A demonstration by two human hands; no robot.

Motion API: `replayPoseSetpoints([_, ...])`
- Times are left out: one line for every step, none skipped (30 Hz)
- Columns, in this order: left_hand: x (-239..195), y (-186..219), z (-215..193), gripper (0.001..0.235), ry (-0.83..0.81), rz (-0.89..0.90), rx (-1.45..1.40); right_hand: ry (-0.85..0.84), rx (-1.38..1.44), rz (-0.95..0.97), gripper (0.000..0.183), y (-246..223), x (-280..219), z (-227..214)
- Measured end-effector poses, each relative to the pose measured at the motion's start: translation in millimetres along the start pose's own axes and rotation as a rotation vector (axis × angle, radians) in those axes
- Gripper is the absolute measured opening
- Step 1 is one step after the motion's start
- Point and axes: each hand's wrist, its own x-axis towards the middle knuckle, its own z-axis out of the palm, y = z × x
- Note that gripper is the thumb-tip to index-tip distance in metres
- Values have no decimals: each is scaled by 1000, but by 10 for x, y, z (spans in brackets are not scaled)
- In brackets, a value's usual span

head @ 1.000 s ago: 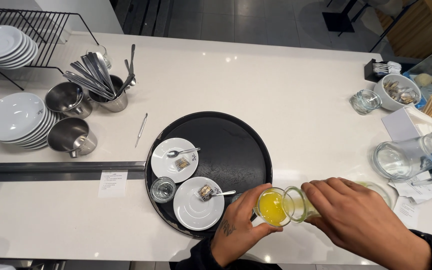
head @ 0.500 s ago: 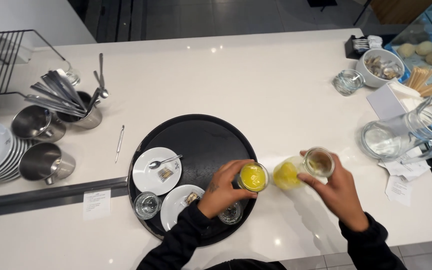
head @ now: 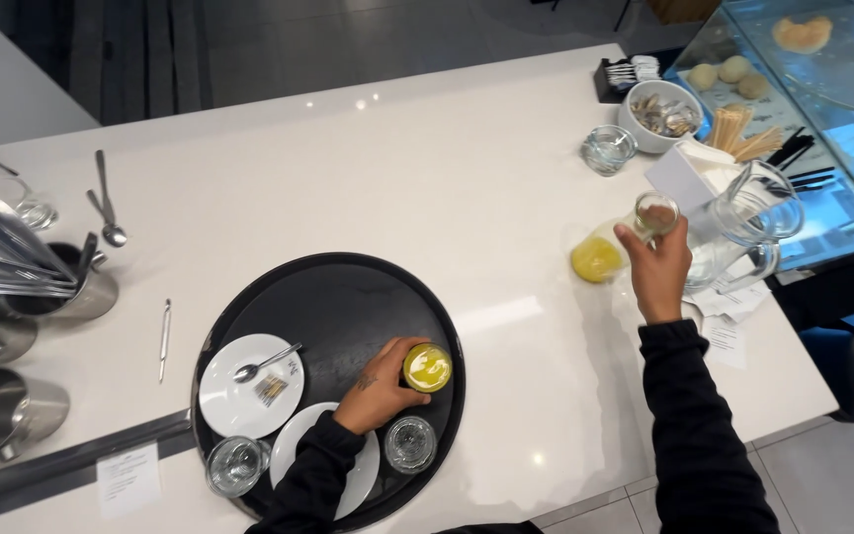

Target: Preparing a tray with various beverages and cleaning a portafilter at a coffee shop.

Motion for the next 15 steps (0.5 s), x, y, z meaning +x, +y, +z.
replayPoseSetpoints([14, -13, 6, 79, -4, 4, -1, 4, -3, 0, 44, 72, 101, -3])
replayPoseSetpoints([25, -29, 8, 79, -21, -23, -8, 21, 29, -7, 45, 140, 199, -3])
replayPoseSetpoints([28, -47, -3, 79, -33, -52, -14, 35, 66, -15, 45, 203, 306, 25])
replayPoseSetpoints([45, -55, -5, 79, -32, -50, -14, 35, 67, -17, 45, 273, 393, 5])
replayPoseSetpoints([43, -71, -9, 79, -43, -51, -22, 55, -1, -32, 46, 344, 476, 10])
replayPoseSetpoints([37, -90, -15, 79, -55, -52, -31, 75, -69, -47, 47, 412, 555, 20])
replayPoseSetpoints([45, -86, -22, 79, -48, -57, -35, 67, -67, -48, 47, 477, 624, 12])
replayPoseSetpoints([46, -88, -33, 79, -60, -55, -6, 95, -132, 6, 50, 538, 688, 10])
replayPoseSetpoints([47, -87, -33, 80, -67, -52, 18, 117, -199, 55, 54, 587, 780, 17])
replayPoseSetpoints([43, -46, -9, 80, -54, -58, 9, 103, -197, 47, 54, 812, 814, -75])
replayPoseSetpoints([31, -17, -37, 79, -73, -61, 3, 136, -178, -3, 60, 1022, 907, -41])
replayPoseSetpoints([16, 12, -69, 78, -91, -64, -4, 169, -156, -53, 66, 1227, 1008, 5])
replayPoseSetpoints([9, -10, -67, 78, -76, -69, -7, 157, -148, -60, 66, 1258, 927, 0])
replayPoseSetpoints([3, -31, -66, 80, -91, -58, -13, 137, -174, -83, 77, 1290, 849, -8])
replayPoseSetpoints([29, -45, -74, 83, -107, -39, -18, 124, -201, -111, 87, 1311, 803, -34])
